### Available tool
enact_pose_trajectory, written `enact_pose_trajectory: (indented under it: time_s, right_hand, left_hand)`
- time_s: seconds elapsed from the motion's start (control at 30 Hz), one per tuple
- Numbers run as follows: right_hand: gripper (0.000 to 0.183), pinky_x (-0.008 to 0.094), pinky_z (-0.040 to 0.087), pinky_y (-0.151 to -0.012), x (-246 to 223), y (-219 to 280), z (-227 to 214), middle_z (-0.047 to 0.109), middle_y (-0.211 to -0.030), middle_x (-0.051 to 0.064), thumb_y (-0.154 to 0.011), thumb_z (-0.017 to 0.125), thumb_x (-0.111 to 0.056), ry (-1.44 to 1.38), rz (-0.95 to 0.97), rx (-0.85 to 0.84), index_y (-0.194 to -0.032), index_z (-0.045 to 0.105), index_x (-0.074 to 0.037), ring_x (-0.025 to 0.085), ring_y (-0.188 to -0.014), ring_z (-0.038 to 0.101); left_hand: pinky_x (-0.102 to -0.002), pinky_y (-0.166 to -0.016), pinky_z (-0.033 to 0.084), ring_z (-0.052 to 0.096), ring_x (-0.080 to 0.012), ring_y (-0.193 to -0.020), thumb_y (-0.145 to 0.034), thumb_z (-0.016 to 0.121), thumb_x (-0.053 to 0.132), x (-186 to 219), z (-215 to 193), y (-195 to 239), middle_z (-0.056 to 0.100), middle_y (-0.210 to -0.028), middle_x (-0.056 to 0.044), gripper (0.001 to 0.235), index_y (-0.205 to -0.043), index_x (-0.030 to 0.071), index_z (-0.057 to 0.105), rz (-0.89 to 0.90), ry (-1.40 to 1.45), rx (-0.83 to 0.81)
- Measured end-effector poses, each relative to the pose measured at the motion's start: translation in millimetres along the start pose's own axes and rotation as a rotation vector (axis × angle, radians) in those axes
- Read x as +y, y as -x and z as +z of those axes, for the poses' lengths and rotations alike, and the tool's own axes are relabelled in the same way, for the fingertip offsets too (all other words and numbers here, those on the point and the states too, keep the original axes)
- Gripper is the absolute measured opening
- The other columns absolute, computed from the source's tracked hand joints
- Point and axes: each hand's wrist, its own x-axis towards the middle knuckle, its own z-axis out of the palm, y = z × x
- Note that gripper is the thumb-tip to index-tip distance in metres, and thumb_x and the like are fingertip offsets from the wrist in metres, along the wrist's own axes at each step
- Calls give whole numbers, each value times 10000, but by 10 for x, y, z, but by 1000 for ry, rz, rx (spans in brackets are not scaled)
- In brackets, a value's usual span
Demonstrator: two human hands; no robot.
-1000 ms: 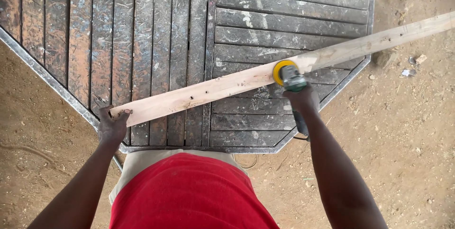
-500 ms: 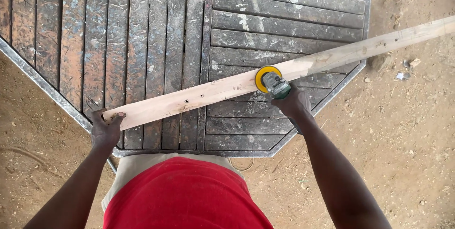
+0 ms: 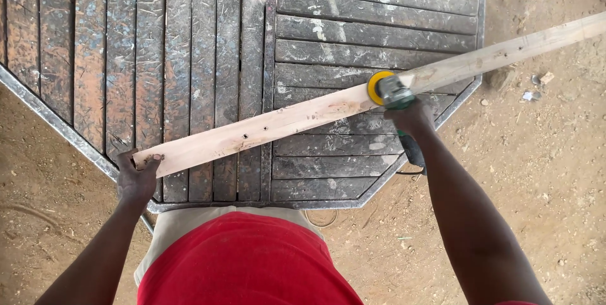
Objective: Sanding a wooden plank using a handheld angle grinder with a sanding disc on a metal table.
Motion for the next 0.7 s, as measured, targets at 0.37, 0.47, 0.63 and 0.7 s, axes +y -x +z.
enact_pose_trajectory:
  time_s: [0.37,0.47,0.63,0.7]
  right_hand:
    - [699,522,499,-930,93,-171,-311,712,-1053,234,-652,911,-469,-94,211,148,-1156,731,-19,439,-1078,678]
    - [754,530,479,-953,73,-184,-200,702,-1089,254,-642,924,-455,-122,205,145,-1207,716,-3,444,-1124,659]
    - [823,537,502,-1048,-532,410,74,708,-1219,217,-619,891,-531,2,48,-122,-1243,696,-32,400,-1218,629]
    - [777,554,532,-992,-929,808,15,709,-1218,249,-665,877,-463,141,-107,-197,-1284,655,-50,447,-1196,643]
  left_hand:
    - [-546,-1041,414,621,-410,-1184,-965,700,437,-59,-29,-80,632,-1306,-252,603,-1471,183,494,25,-14,-23]
    - [-551,-1041,413,612,-418,-1195,-972,699,435,-42,-4,-65,629,-1304,-253,588,-1462,185,492,28,-2,-10]
    - [-542,-1051,407,589,-408,-1231,-977,694,438,-124,52,-128,620,-1323,-234,578,-1459,206,475,18,-8,-1]
    - [-548,-1060,400,578,-429,-1248,-989,686,425,-69,38,-134,605,-1367,-251,574,-1464,185,470,25,-10,-16]
